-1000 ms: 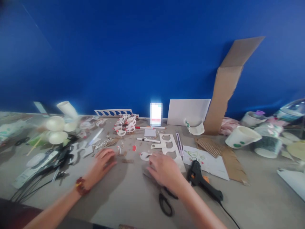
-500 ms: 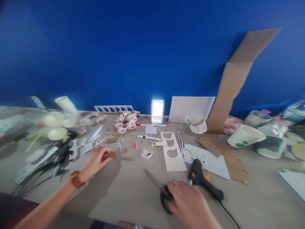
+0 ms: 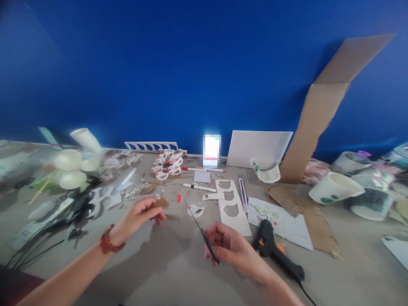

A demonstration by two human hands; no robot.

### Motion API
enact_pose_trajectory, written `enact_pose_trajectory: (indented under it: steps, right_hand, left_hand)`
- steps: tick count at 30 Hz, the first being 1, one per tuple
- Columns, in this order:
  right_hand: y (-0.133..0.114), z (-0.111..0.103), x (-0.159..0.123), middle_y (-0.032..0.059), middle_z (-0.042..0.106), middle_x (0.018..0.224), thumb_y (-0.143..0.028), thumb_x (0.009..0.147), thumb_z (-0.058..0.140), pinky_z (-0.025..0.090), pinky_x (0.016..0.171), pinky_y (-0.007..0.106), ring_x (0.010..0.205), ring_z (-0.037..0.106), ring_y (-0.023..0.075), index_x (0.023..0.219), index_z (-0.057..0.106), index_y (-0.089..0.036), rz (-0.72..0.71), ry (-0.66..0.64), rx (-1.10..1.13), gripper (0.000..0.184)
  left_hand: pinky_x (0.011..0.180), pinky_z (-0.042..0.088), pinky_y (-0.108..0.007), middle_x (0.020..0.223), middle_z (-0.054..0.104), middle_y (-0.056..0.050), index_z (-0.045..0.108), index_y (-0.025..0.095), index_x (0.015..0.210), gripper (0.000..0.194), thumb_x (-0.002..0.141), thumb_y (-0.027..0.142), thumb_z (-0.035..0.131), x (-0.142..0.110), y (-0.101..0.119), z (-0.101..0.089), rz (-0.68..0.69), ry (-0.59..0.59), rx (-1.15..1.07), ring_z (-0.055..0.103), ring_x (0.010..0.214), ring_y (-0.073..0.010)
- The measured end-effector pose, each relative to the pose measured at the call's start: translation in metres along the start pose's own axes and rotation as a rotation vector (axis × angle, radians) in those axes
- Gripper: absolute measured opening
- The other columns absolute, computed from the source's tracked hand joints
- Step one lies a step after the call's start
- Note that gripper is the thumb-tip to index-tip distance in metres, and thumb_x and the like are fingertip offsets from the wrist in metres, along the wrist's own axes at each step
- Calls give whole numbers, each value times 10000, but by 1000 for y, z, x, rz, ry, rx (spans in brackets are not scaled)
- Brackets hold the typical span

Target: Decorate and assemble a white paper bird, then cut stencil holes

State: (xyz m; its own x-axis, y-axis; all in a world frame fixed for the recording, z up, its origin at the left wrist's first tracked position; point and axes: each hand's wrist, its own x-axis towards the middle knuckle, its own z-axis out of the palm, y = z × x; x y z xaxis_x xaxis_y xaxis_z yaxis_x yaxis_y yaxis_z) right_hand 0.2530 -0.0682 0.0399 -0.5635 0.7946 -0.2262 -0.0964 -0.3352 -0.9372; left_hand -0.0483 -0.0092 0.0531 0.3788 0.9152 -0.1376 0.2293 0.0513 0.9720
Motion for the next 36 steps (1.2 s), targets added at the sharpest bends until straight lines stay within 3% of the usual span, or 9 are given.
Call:
enact_pose_trajectory:
  steps: [6, 14, 20, 25, 36]
  right_hand:
    - [8, 8, 25, -13, 534, 650, -652, 680, 685, 366, 505, 203, 540, 458, 92, 843, 517, -154, 22, 44, -75, 550]
    - [22, 7, 26, -35, 436, 707, -616, 669, 714, 323, 548, 192, 623, 368, 91, 754, 427, -184, 58, -8, -200, 526]
    - [26, 7, 28, -38, 433, 677, -650, 686, 675, 331, 521, 191, 593, 382, 90, 729, 404, -195, 87, -6, -227, 532]
    - [31, 9, 29, -42, 449, 659, -587, 711, 694, 313, 505, 188, 569, 377, 81, 716, 403, -194, 131, 14, -236, 488]
    - [25, 14, 30, -53, 475, 541, -657, 740, 615, 263, 392, 174, 442, 367, 60, 679, 409, -200, 186, 25, -255, 505]
  left_hand:
    - [695, 498, -303, 828, 745, -122, 565, 116, 993, 263, 905, 362, 537, 9, 19, 27, -36, -127, -289, 695, 673, -193]
    - [590, 473, -244, 744, 735, -96, 527, 137, 885, 193, 922, 325, 505, 12, 6, 46, -59, -214, -369, 661, 587, -151]
    - [486, 447, -200, 654, 706, -55, 510, 151, 862, 191, 915, 335, 517, 13, -3, 49, -113, -251, -408, 621, 508, -125]
    - [502, 487, -214, 633, 687, -45, 513, 151, 850, 219, 908, 362, 524, 12, -3, 48, -149, -256, -395, 610, 518, -125]
    - [492, 470, -210, 621, 677, -44, 497, 154, 837, 230, 916, 370, 508, 12, -9, 47, -157, -264, -373, 596, 494, -120]
